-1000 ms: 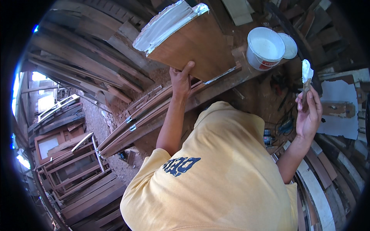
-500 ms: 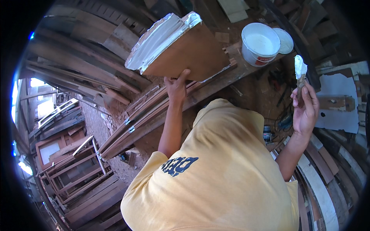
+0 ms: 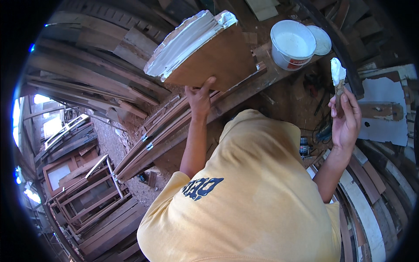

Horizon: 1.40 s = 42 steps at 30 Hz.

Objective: The person applies adhesive from a container onto the ends and joints of wooden boards and frames using a wooden stick.

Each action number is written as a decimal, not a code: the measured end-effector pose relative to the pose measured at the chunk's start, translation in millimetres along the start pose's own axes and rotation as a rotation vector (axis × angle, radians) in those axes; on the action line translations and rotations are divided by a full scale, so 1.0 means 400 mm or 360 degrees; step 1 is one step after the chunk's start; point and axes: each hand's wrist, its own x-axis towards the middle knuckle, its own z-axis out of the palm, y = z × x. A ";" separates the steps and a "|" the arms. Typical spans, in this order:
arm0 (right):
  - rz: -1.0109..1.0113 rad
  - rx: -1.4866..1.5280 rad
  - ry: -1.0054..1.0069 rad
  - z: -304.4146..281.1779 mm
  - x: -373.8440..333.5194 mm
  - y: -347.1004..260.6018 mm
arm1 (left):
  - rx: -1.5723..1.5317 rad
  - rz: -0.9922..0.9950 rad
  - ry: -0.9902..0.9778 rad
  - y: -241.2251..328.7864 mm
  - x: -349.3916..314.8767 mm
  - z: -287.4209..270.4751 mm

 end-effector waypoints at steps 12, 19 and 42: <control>0.0011 0.0055 -0.0114 0.001 0.016 0.021 | -0.0203 -0.0029 0.0053 0.013 0.009 0.061; 0.0034 0.0039 -0.0112 0.017 0.021 0.018 | -0.0087 -0.0125 -0.0005 0.015 0.020 0.030; 0.0082 0.0050 -0.0120 0.024 0.030 0.036 | 0.0239 0.0064 -0.0048 -0.004 0.023 0.010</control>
